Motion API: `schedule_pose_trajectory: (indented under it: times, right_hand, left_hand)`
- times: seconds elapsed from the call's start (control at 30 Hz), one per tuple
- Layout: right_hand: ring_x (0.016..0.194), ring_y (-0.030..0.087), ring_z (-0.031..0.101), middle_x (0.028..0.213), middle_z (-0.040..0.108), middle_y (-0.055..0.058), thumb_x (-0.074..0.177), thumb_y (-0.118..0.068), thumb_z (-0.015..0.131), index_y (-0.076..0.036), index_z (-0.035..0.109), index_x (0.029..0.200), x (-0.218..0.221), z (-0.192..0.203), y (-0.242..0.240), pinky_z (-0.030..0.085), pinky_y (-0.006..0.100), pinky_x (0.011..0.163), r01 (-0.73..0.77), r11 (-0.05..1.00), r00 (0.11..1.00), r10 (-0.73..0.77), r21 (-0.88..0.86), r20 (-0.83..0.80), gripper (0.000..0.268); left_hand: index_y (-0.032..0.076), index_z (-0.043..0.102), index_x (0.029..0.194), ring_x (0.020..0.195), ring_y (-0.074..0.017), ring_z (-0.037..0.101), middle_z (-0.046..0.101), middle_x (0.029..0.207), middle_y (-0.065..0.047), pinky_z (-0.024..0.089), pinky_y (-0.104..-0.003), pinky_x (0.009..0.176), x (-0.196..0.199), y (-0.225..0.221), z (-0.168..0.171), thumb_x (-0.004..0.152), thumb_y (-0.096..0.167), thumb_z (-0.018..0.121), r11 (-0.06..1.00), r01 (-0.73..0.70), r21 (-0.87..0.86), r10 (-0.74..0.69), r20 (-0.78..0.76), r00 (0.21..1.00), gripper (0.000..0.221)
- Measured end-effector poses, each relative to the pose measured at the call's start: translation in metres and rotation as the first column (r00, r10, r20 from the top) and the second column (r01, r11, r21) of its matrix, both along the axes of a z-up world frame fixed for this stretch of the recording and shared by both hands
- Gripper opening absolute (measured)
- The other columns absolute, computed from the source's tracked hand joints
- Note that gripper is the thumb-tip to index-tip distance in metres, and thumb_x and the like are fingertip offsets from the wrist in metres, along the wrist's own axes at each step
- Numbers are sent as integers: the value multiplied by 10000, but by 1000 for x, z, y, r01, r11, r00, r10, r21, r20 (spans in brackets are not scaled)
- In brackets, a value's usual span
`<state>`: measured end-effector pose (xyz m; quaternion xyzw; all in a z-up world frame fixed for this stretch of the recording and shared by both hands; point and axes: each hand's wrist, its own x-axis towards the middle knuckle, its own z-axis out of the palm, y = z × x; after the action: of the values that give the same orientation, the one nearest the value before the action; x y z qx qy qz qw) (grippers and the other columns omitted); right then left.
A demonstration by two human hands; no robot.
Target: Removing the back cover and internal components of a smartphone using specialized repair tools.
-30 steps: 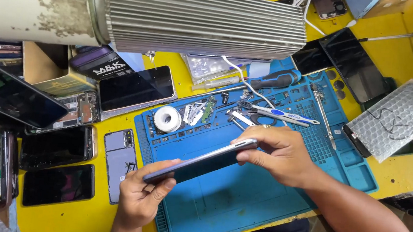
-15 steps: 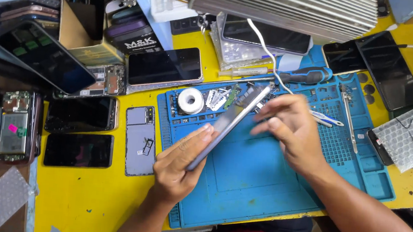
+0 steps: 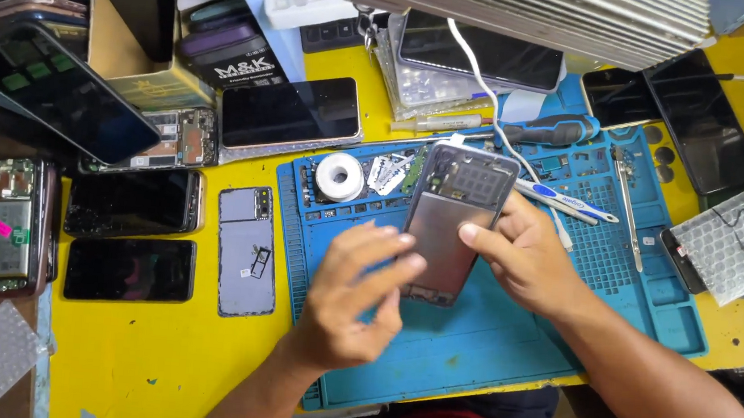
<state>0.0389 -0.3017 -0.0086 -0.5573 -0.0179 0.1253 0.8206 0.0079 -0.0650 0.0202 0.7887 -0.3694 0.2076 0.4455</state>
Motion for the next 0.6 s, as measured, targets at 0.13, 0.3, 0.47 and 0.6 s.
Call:
schedule_pose_trajectory:
  times: [0.13, 0.3, 0.47, 0.6]
  right_hand:
    - [1071, 223, 713, 1190, 736, 136, 917, -120, 684, 23, 597, 1333, -6, 4, 2, 596, 377, 924, -124, 984, 992, 128, -125, 22, 448]
    - [671, 118, 659, 713, 741, 94, 870, 22, 697, 10, 705, 1015, -13, 0, 8, 588, 313, 665, -175, 968, 976, 195, -182, 100, 147]
    - [680, 141, 678, 709, 774, 111, 872, 14, 703, 10, 728, 961, -23, 4, 15, 604, 345, 687, -203, 951, 964, 235, -231, 120, 92]
    - [692, 147, 682, 715, 795, 129, 883, -1, 716, 26, 730, 1003, -26, 4, 17, 617, 365, 701, -233, 936, 942, 285, -263, 178, 124]
  left_hand:
    - [-21, 645, 1249, 990, -253, 670, 674, 1083, -162, 605, -347, 901, 0, 3, -4, 962, 75, 600, 932, -215, -291, 57, -469, 881, 305]
    - [-94, 691, 1204, 866, -163, 594, 659, 975, -176, 577, -335, 761, 4, -1, -25, 907, 126, 707, 778, -169, -606, -403, -686, 605, 370]
    - [-77, 731, 1109, 884, -166, 588, 657, 964, -160, 567, -362, 794, 4, -5, -22, 881, 94, 763, 777, -140, -614, -412, -663, 625, 287]
    - [-42, 763, 1046, 883, -127, 551, 632, 917, -107, 513, -295, 783, 1, -4, -22, 884, 84, 780, 781, -163, -603, -402, -686, 607, 206]
